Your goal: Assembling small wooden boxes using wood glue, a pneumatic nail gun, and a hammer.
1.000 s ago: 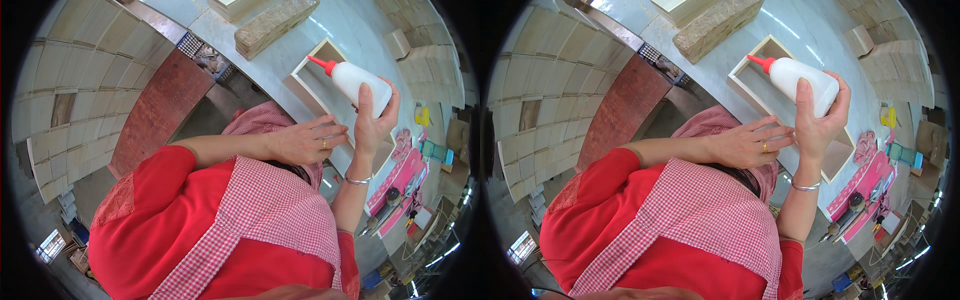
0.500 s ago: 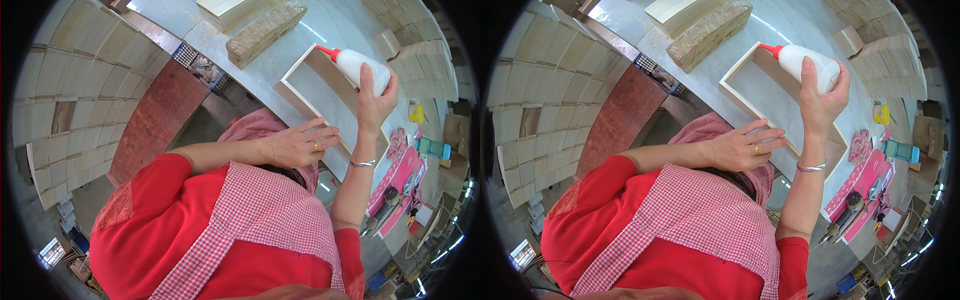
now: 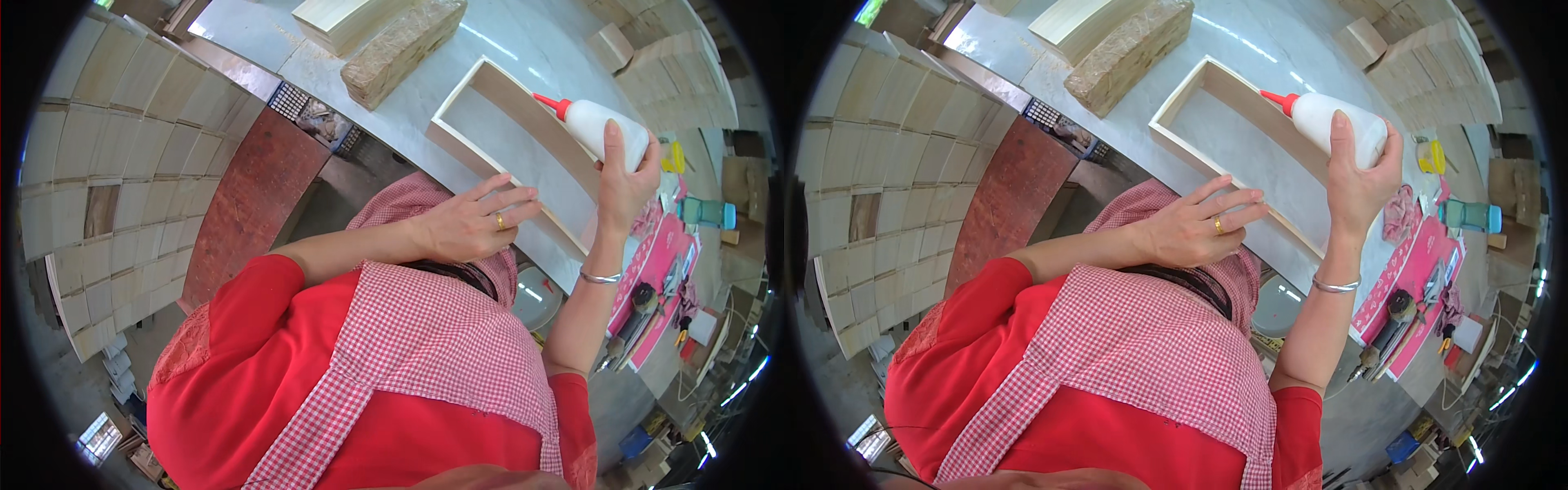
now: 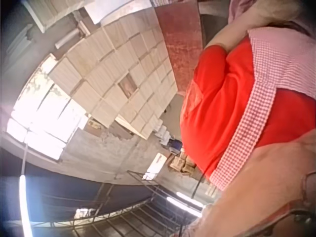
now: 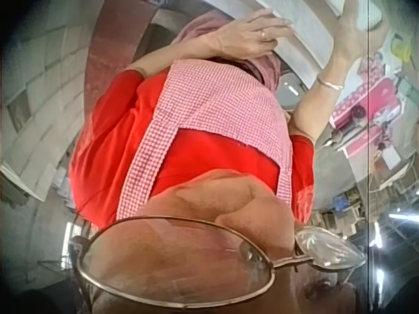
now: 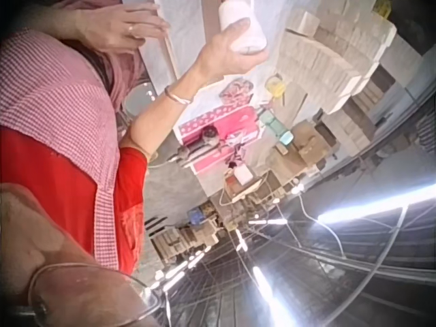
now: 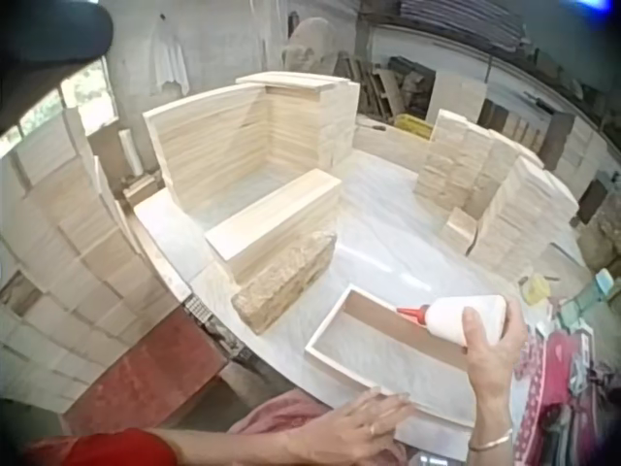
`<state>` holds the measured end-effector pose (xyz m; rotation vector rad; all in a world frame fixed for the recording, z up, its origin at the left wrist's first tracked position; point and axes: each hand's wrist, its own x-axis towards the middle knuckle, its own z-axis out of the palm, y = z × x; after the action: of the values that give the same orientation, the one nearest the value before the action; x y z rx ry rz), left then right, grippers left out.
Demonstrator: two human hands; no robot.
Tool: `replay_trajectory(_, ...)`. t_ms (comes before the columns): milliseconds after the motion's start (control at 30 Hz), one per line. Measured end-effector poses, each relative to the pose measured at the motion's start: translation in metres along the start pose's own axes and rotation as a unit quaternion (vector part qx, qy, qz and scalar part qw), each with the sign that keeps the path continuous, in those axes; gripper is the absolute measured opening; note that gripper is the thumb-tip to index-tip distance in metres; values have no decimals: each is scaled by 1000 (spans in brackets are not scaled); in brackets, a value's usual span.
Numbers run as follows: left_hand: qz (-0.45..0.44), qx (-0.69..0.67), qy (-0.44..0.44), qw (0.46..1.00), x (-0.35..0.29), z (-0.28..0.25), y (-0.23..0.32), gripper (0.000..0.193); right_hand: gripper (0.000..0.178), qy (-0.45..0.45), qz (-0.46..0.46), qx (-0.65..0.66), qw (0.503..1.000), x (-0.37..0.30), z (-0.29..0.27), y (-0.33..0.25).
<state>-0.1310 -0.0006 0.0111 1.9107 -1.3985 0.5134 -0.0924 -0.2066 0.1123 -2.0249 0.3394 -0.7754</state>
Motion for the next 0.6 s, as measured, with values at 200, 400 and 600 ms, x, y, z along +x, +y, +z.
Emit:
replay_trajectory(200, 0, 9, -28, 1000, -3, -1, -1, 16, 46, 28, 11, -32, 999, -5, -32, 11)
replay_trajectory(400, -11, 13, -34, 999, -3, 1, -1, 22, 45, 47, 35, -49, 997, -10, -68, 23)
replay_trajectory(600, -10, 10, -47, 999, -2, -3, -1, 24, 44, 84, 41, -74, 993, -17, -102, 34)
